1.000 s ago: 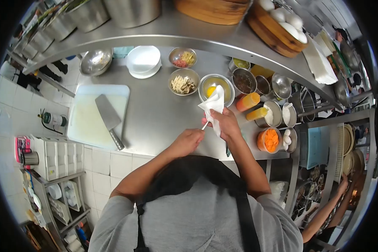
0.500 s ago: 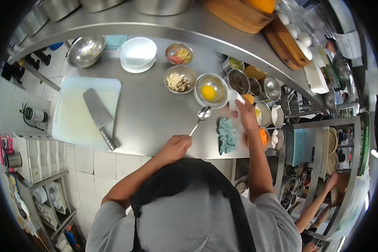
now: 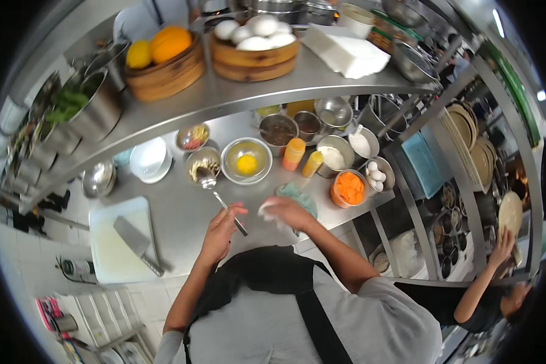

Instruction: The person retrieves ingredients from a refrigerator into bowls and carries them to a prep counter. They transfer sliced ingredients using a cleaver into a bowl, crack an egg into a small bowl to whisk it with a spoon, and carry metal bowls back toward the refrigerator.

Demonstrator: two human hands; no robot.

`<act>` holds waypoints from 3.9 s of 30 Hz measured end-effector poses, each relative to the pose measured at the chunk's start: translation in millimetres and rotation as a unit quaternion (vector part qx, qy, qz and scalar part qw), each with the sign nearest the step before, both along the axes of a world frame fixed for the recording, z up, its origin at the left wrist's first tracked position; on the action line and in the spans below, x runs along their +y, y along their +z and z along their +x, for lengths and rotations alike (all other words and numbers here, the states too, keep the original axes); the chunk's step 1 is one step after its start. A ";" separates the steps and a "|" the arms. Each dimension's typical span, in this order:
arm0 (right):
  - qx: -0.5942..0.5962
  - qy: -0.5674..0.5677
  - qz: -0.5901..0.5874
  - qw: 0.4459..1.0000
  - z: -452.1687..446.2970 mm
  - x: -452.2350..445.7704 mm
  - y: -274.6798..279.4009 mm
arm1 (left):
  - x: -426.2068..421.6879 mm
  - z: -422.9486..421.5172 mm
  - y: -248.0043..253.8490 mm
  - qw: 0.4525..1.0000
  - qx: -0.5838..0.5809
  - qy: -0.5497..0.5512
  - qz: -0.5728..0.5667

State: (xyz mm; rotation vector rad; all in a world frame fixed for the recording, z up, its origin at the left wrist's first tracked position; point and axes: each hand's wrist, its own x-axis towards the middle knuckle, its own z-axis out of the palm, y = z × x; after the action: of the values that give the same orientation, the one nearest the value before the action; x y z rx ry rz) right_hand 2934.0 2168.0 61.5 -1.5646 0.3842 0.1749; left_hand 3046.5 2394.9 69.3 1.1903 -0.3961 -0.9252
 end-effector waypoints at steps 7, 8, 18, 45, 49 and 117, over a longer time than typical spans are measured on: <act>-0.123 -0.003 -0.023 0.992 -30.8 24.6 27.1 | -48.6 -19.7 12.8 0.999 0.005 -0.022 0.024; -0.134 -0.014 -0.017 0.991 -35.4 20.9 25.3 | -52.7 -24.1 15.1 0.999 0.000 -0.026 0.041; -0.104 -0.437 -0.176 0.876 -85.4 -159.6 9.5 | -12.2 -44.9 7.0 0.977 -0.018 -0.113 0.181; 0.073 0.004 -0.861 0.504 2.8 -545.6 -68.8 | 136.9 -113.6 2.5 0.898 0.124 0.220 0.361; -0.124 -0.303 -0.275 0.904 -31.2 -446.7 -16.5 | 112.4 -96.5 23.0 0.893 0.033 0.164 0.419; 0.042 0.405 -0.589 0.699 242.1 686.0 -42.4 | 1109.5 -93.5 -256.2 0.442 0.165 0.834 0.285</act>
State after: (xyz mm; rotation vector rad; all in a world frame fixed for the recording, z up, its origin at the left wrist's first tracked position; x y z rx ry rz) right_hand 3176.2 2854.0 19.1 -2.9595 -0.2713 0.8074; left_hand 2953.0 3504.4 -186.9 1.2378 1.4388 0.6422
